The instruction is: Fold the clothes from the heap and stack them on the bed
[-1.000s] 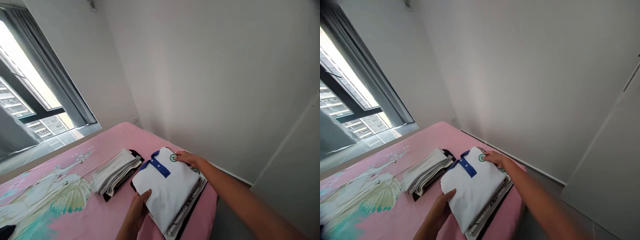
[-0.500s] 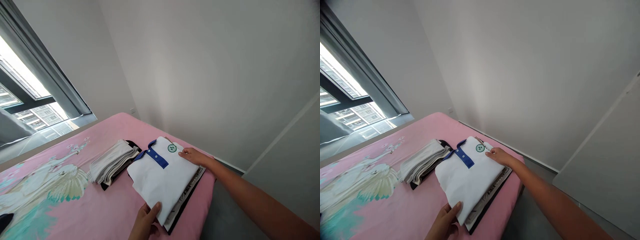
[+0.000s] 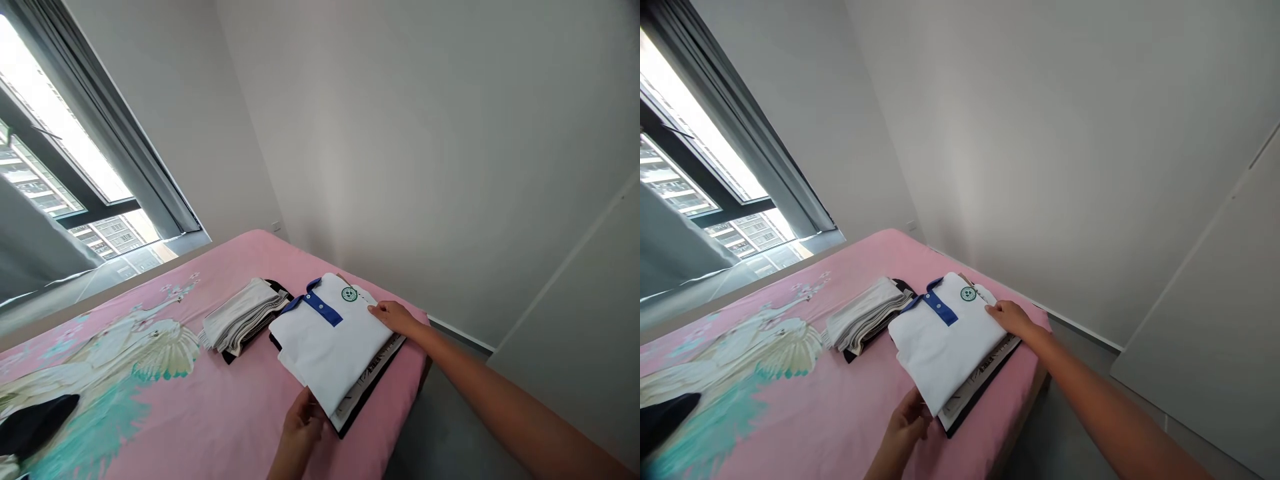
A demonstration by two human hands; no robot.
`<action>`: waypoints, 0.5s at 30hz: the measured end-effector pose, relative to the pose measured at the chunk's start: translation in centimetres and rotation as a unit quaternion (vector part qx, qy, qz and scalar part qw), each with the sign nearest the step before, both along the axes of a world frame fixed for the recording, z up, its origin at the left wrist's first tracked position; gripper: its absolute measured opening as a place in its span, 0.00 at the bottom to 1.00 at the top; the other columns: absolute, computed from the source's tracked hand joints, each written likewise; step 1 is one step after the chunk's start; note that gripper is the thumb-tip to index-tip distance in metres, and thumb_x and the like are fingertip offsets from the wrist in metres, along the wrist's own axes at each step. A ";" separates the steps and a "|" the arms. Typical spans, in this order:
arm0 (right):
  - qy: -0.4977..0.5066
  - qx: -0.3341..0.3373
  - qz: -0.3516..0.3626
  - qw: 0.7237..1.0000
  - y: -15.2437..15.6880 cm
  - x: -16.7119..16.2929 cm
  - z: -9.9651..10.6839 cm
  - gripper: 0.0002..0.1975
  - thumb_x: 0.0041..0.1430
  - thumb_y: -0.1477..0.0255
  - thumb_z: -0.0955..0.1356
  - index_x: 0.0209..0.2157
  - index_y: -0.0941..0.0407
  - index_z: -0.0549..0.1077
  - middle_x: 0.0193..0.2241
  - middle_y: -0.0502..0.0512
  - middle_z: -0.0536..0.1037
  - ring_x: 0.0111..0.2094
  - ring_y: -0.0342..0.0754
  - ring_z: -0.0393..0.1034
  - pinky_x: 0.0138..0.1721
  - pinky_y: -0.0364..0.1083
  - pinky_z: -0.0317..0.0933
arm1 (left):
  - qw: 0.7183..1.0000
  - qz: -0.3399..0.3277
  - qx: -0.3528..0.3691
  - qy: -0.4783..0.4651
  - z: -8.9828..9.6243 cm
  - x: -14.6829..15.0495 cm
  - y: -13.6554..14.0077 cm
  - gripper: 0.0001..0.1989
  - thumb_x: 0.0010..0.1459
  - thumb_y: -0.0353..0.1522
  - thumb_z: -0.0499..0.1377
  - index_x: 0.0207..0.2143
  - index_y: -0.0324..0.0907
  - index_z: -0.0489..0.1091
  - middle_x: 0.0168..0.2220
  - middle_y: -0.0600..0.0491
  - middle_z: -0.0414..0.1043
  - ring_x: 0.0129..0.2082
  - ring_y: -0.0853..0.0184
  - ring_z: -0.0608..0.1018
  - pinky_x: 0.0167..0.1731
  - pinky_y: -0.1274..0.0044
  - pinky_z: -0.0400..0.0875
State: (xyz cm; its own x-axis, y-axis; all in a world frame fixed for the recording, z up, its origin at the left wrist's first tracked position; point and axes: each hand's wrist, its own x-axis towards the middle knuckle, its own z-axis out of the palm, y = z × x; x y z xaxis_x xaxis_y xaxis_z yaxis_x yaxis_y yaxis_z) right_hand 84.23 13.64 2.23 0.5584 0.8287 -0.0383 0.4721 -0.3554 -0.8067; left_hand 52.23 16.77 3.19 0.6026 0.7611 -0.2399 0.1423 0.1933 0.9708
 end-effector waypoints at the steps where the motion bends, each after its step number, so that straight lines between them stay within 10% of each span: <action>1: 0.008 0.002 0.000 1.000 -0.2 0.1 -0.1 0.21 0.54 0.53 0.62 0.21 0.56 0.67 0.22 0.51 0.71 0.24 0.43 0.61 0.25 0.43 0.49 | 0.999 0.015 0.046 0.012 -0.3 0.2 -0.4 0.13 0.42 0.30 0.64 0.34 0.43 0.75 0.25 0.55 0.68 0.25 0.70 0.66 0.25 0.80 0.60; 8: 0.083 0.000 0.007 0.997 -1.6 0.9 -0.7 0.22 0.55 0.51 0.59 0.25 0.57 0.68 0.16 0.48 0.66 0.17 0.42 0.58 0.20 0.42 0.50 | 0.979 0.097 0.177 0.008 -0.2 2.0 -2.2 0.07 0.43 0.36 0.66 0.28 0.45 0.76 0.29 0.52 0.68 0.32 0.63 0.68 0.32 0.78 0.62; 15: 0.097 0.023 0.032 0.994 -1.5 1.5 -0.2 0.22 0.51 0.52 0.64 0.22 0.57 0.68 0.18 0.48 0.67 0.20 0.41 0.58 0.22 0.41 0.49 | 0.984 0.118 -0.087 -0.104 0.2 2.3 -0.4 0.14 0.53 0.42 0.54 0.25 0.42 0.69 0.19 0.57 0.64 0.20 0.70 0.65 0.21 0.78 0.59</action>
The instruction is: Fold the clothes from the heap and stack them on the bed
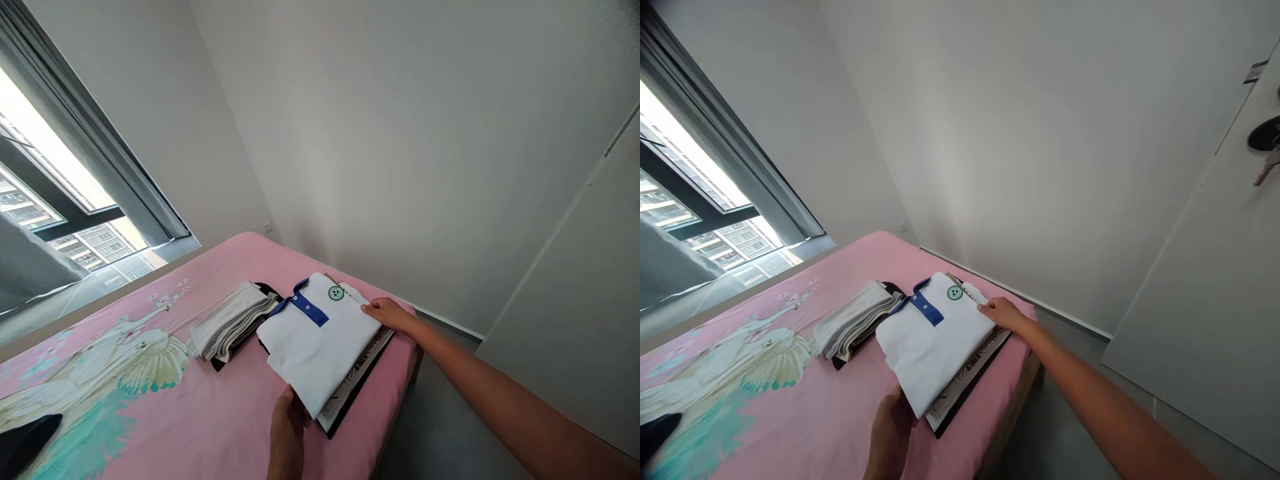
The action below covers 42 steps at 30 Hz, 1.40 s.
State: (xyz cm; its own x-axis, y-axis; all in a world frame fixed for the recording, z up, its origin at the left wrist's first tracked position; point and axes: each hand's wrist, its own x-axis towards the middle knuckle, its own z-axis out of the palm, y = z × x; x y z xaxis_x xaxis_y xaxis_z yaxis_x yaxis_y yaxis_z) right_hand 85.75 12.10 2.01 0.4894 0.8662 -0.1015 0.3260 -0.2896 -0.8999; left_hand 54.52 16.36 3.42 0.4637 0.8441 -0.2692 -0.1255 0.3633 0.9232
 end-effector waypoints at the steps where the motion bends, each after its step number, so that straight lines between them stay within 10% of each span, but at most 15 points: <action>1: -0.002 0.002 0.004 1.000 0.4 0.1 0.2 0.21 0.50 0.53 0.65 0.21 0.58 0.68 0.18 0.48 0.68 0.20 0.40 0.58 0.22 0.41 0.48 | 0.999 0.005 -0.036 -0.017 0.2 0.1 0.7 0.14 0.53 0.43 0.53 0.28 0.42 0.70 0.22 0.56 0.68 0.21 0.69 0.67 0.21 0.78 0.60; 6: 0.000 -0.008 0.020 1.000 3.5 0.0 0.7 0.20 0.49 0.54 0.66 0.25 0.58 0.71 0.21 0.50 0.71 0.21 0.41 0.60 0.22 0.41 0.49 | 0.990 0.088 -0.111 -0.003 1.9 0.9 5.6 0.16 0.53 0.38 0.58 0.43 0.40 0.70 0.36 0.48 0.76 0.32 0.64 0.78 0.32 0.75 0.71; 17: -0.016 0.065 0.019 0.998 10.0 -0.9 2.8 0.17 0.52 0.57 0.64 0.31 0.57 0.72 0.27 0.50 0.73 0.28 0.43 0.63 0.28 0.41 0.54 | 0.990 0.137 0.012 -0.036 4.9 3.3 11.6 0.14 0.51 0.27 0.62 0.42 0.42 0.71 0.37 0.52 0.76 0.36 0.68 0.78 0.39 0.78 0.73; 20: -0.021 0.073 0.017 0.997 10.1 -1.0 2.8 0.19 0.54 0.56 0.62 0.34 0.57 0.72 0.30 0.50 0.74 0.30 0.43 0.64 0.29 0.41 0.55 | 0.987 0.144 0.065 -0.038 4.9 3.4 11.5 0.15 0.52 0.29 0.61 0.44 0.45 0.70 0.41 0.53 0.75 0.37 0.69 0.77 0.40 0.78 0.72; 25: -0.035 0.026 0.006 0.999 9.3 -0.9 1.7 0.19 0.52 0.56 0.64 0.30 0.59 0.72 0.26 0.52 0.74 0.26 0.43 0.63 0.27 0.41 0.54 | 0.992 0.083 -0.060 0.076 2.2 1.9 10.4 0.15 0.49 0.37 0.63 0.38 0.40 0.69 0.31 0.50 0.73 0.27 0.68 0.76 0.27 0.76 0.73; 35: -0.162 -0.046 -0.017 0.986 5.0 -1.3 1.5 0.20 0.56 0.54 0.61 0.31 0.56 0.72 0.29 0.54 0.75 0.31 0.47 0.68 0.31 0.44 0.57 | 0.987 -0.072 -0.079 0.120 0.1 0.6 1.9 0.21 0.47 0.43 0.63 0.40 0.40 0.66 0.23 0.56 0.68 0.19 0.72 0.70 0.15 0.82 0.62; 42: -0.306 -0.008 -0.020 0.952 3.5 -7.0 5.3 0.26 0.60 0.57 0.56 0.56 0.53 0.60 0.58 0.60 0.61 0.57 0.55 0.54 0.56 0.55 0.45 | 0.987 -0.074 -0.110 0.086 -1.7 -1.6 -1.1 0.22 0.44 0.48 0.63 0.27 0.40 0.63 0.23 0.56 0.69 0.16 0.77 0.67 0.13 0.84 0.58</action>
State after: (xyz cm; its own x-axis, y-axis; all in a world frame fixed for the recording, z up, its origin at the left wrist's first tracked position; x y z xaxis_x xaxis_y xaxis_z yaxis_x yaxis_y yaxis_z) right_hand 78.71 15.56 7.27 0.4942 0.8460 0.2004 0.7763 -0.3257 -0.5397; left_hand 52.97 15.28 1.71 0.5092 0.6824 -0.5244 0.0956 0.5607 0.8225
